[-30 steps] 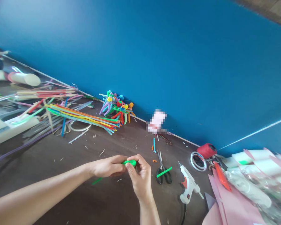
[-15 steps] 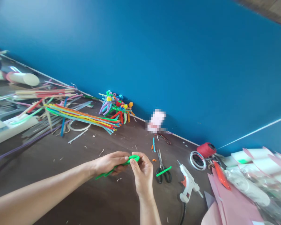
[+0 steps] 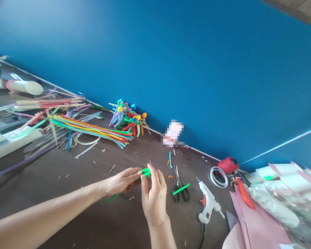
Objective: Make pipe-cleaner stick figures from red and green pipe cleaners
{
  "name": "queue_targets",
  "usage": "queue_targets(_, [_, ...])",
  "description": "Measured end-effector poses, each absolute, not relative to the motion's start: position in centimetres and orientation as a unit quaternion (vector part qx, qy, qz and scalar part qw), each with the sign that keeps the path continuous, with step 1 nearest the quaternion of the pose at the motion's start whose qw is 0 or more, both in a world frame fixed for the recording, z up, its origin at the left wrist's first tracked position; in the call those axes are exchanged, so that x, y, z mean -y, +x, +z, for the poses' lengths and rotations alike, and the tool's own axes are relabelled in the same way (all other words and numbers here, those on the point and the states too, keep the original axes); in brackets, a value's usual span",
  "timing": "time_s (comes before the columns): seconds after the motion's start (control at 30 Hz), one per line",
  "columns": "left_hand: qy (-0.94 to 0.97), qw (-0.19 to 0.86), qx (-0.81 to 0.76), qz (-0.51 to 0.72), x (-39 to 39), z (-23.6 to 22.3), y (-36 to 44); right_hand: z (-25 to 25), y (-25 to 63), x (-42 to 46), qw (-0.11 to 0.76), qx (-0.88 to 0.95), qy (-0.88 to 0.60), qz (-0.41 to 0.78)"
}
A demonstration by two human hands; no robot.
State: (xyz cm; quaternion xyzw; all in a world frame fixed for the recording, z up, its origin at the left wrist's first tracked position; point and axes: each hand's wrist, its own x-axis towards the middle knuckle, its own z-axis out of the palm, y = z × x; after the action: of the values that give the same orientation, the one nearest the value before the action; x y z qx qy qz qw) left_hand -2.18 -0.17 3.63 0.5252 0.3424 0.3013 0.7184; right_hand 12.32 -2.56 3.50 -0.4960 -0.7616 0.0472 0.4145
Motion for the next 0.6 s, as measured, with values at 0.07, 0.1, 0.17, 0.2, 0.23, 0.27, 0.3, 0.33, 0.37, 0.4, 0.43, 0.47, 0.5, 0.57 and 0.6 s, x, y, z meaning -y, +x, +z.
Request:
queue_targets(0.07, [0.527,0.711,-0.344,0.314,0.15,3.56,-2.09,3.57,12.23,2.65,0.404,0.768,-0.496,0.030])
queue_targets(0.1, [0.526,0.709,-0.344,0.319,0.13,3.56,-2.05,3.62,12.17,2.68,0.398,0.772,-0.496,0.023])
queue_targets(0.17, [0.520,0.712,-0.343,0.323,0.08,3.61,-2.01,3.71,12.06,2.73,0.385,0.777,-0.498,0.012])
queue_targets(0.2, [0.516,0.716,-0.341,0.324,0.07,3.65,-1.99,3.76,12.01,2.75,0.379,0.779,-0.500,0.008])
queue_targets(0.23, [0.512,0.720,-0.339,0.324,0.06,3.71,-1.98,3.80,11.97,2.76,0.374,0.779,-0.502,0.005])
queue_targets(0.27, [0.508,0.723,-0.337,0.325,0.06,3.75,-1.97,3.83,11.95,2.77,0.372,0.779,-0.504,0.002])
queue_targets(0.3, [0.506,0.724,-0.337,0.325,0.08,3.78,-1.96,3.85,11.94,2.78,0.371,0.779,-0.505,0.002])
queue_targets(0.33, [0.504,0.725,-0.338,0.325,0.10,3.79,-1.95,3.85,11.94,2.79,0.370,0.779,-0.506,0.002])
queue_targets(0.37, [0.503,0.725,-0.341,0.324,0.13,3.78,-1.94,3.84,11.95,2.80,0.370,0.779,-0.506,0.002])
queue_targets(0.4, [0.501,0.727,-0.344,0.321,0.17,3.76,-1.93,3.82,11.96,2.80,0.370,0.779,-0.506,0.002])
queue_targets(0.43, [0.498,0.729,-0.347,0.317,0.21,3.72,-1.93,3.80,11.97,2.81,0.369,0.779,-0.507,0.001])
queue_targets(0.47, [0.494,0.731,-0.351,0.313,0.25,3.67,-1.93,3.78,11.98,2.81,0.368,0.779,-0.508,0.001])
queue_targets(0.5, [0.490,0.733,-0.355,0.310,0.29,3.63,-1.94,3.77,11.98,2.81,0.367,0.778,-0.509,0.001])
queue_targets(0.57, [0.479,0.741,-0.359,0.305,0.35,3.56,-1.95,3.76,11.95,2.82,0.367,0.777,-0.512,0.005])
queue_targets(0.6, [0.473,0.748,-0.356,0.301,0.37,3.54,-1.96,3.76,11.93,2.82,0.369,0.776,-0.512,0.008])
